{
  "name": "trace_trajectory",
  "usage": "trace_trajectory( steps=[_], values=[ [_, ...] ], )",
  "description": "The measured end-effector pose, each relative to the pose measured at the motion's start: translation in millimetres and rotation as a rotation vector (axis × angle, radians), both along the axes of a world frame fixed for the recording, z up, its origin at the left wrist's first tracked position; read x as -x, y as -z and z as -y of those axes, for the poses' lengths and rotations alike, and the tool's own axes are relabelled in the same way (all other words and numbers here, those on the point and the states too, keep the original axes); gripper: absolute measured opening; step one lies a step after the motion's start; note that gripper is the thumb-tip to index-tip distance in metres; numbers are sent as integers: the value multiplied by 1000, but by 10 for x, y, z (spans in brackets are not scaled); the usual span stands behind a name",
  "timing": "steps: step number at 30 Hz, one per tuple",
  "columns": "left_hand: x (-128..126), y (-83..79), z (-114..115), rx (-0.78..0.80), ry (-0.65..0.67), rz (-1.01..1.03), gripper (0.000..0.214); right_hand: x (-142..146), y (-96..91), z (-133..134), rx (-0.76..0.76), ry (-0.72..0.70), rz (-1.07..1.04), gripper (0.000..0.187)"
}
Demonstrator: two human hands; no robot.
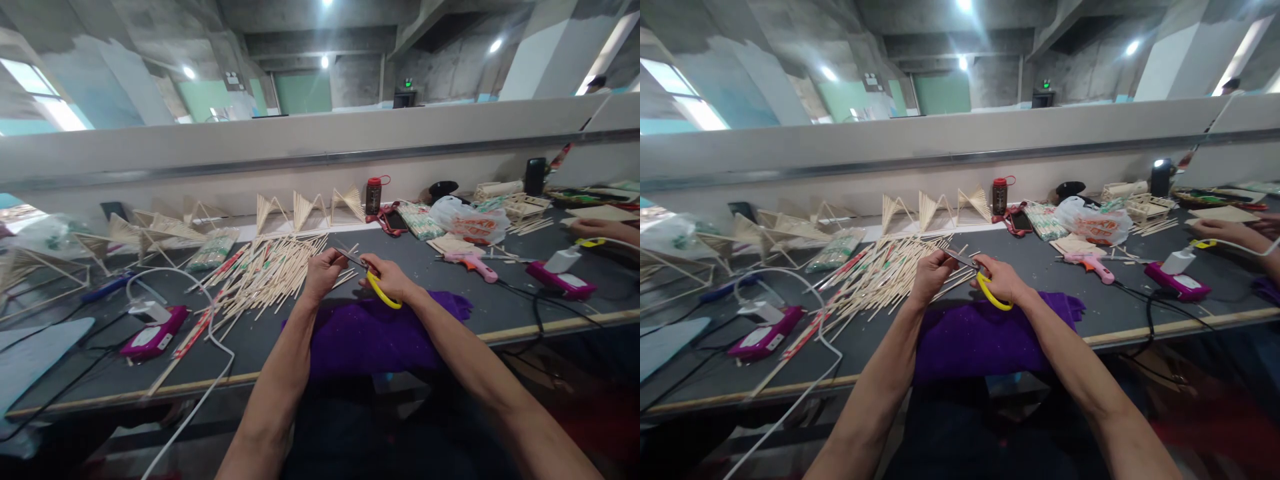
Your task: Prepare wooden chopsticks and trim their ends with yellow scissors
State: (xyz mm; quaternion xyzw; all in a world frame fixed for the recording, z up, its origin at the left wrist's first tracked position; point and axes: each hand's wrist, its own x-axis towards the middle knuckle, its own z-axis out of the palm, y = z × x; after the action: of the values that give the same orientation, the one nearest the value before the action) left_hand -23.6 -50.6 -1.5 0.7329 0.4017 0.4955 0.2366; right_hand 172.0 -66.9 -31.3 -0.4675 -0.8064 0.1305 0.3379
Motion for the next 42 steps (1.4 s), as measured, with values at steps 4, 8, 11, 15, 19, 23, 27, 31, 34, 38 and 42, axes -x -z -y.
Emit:
trace_trajectory(
  steps=[4,8,11,15,19,23,27,31,34,38,42],
  values=[
    [-10,10,-2,25,4,43,17,9,-1,-6,-37,7,-10,44],
    [-24,24,-7,44,-8,63,16,2,-16,-8,-53,27,1,44],
    [-37,29,-10,85,1,113,13,5,-20,-15,-62,51,4,45],
    [-42,11,5,90,5,190,11,34,-19,-19,-67,70,0,44],
    [-27,-30,43,98,-49,118,14,49,-29,1,-15,83,9,49],
    [-5,-51,50,58,-36,39,20,26,-39,16,27,58,25,57],
    [13,-39,26,46,25,-14,24,10,-24,10,62,36,34,57],
    [20,-24,20,50,24,-33,25,25,-6,2,47,33,22,50],
    [17,-12,25,58,4,-36,24,36,-8,10,-5,29,23,42],
    [4,20,7,47,-12,-45,25,29,-18,21,-16,43,40,40],
    [-13,59,-36,106,11,12,23,15,-4,-4,-17,83,71,43]
  ],
)
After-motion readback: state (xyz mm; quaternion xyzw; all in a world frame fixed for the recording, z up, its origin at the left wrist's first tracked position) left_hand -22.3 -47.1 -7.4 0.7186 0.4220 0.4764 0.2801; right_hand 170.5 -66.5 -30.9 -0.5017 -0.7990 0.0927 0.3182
